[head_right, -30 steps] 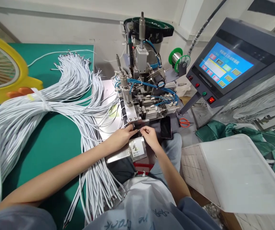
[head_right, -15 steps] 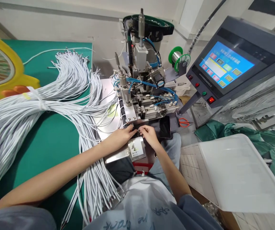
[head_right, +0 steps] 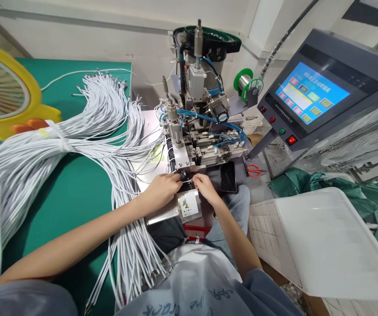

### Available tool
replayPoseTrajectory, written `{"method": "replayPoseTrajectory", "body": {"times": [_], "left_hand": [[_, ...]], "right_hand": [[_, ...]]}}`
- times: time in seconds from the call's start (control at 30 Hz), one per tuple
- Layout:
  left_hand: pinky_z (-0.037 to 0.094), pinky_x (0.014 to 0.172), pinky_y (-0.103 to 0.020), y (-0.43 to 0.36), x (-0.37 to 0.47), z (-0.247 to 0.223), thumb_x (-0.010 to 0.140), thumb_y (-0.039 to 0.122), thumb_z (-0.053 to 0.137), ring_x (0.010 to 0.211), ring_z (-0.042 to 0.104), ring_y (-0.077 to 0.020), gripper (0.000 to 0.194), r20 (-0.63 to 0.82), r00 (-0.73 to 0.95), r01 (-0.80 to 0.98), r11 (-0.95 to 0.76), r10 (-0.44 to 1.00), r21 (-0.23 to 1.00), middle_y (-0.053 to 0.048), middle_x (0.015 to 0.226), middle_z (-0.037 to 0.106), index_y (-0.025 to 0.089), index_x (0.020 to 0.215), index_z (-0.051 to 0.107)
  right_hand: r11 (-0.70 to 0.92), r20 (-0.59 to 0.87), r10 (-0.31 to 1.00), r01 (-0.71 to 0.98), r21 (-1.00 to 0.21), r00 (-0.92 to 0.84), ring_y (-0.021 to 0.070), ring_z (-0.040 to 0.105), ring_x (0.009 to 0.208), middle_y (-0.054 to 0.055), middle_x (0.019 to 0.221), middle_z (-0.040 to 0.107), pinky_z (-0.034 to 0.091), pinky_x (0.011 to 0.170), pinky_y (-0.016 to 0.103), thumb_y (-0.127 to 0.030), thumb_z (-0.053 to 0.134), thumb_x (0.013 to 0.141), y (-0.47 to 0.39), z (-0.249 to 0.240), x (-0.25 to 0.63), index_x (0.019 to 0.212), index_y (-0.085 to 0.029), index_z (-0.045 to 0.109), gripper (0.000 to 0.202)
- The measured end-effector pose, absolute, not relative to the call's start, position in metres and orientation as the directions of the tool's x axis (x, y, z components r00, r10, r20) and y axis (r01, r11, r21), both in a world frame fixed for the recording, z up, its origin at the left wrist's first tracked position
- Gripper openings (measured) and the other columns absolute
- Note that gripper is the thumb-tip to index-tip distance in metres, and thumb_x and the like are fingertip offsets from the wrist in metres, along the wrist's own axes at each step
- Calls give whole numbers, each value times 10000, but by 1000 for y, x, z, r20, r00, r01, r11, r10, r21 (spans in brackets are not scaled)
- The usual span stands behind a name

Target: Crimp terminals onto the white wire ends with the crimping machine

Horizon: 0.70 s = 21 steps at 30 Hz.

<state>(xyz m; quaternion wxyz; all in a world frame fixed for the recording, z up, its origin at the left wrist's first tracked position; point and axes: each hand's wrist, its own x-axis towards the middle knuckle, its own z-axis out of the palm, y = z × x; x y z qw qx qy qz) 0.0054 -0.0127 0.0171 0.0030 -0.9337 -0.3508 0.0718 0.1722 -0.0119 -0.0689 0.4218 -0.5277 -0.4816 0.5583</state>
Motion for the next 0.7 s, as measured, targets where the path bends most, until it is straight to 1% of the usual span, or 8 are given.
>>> {"method": "replayPoseTrajectory", "body": {"times": [0.07,0.17,0.27,0.43,0.47,0.5,0.6,0.7], "left_hand": [[472,592,-305,-16,6,25,775,11,451,745,635,-235,196,-161,694,702,-709,701,-63,-113,766,608,98,737,623],[449,547,-295,-20,5,30,779,10,445,697,640,-226,203,-185,650,741,-669,737,-57,-114,768,619,98,735,623],[438,546,-279,-21,4,26,783,12,449,696,642,-212,202,-168,650,747,-664,741,-41,-109,788,624,103,734,623],[434,561,-286,-18,-1,11,789,9,425,712,639,-214,224,-109,607,789,-614,787,-32,-132,828,622,95,806,630],[432,560,-294,-16,-1,9,788,6,417,716,638,-223,234,-97,587,805,-593,804,-39,-146,841,620,86,846,629],[430,560,-302,-15,-2,8,788,9,412,718,636,-229,244,-85,569,818,-573,818,-43,-155,853,618,78,884,626],[428,578,-312,-3,-8,10,800,56,425,703,625,-223,230,-55,528,847,-530,847,-35,-135,839,614,96,903,626],[433,654,-327,23,-25,20,829,102,411,793,608,-228,237,1,460,887,-459,888,-39,-126,883,601,119,916,631]], "right_hand": [[-143,-148,985,58,-988,-93,82,333,417,-74,458,376,265,416,213,-454,514,703,-12,-72,171,591,-201,445,286],[-77,-84,994,103,-992,-69,89,330,449,-70,470,359,271,444,220,-447,495,730,-11,-77,171,568,-202,435,299],[-20,-18,1000,165,-986,12,98,340,489,-61,501,370,266,464,224,-394,500,747,-11,-78,176,569,-199,445,270],[59,119,964,246,-967,237,102,329,526,-56,561,359,261,495,231,-324,419,836,-35,-64,182,614,-203,399,254],[88,161,950,263,-961,269,103,343,535,-54,575,373,271,503,231,-320,416,849,-45,-61,179,637,-200,412,244],[149,244,921,306,-940,303,105,369,545,-47,589,403,288,514,232,-305,419,860,-55,-59,175,659,-193,437,230],[362,471,854,398,-843,222,99,420,526,-41,584,448,325,520,228,-236,431,868,-82,-57,155,690,-181,482,193],[496,599,796,476,-726,84,93,426,472,-41,549,456,331,489,221,-178,435,860,-95,-61,137,695,-178,505,179]]}}
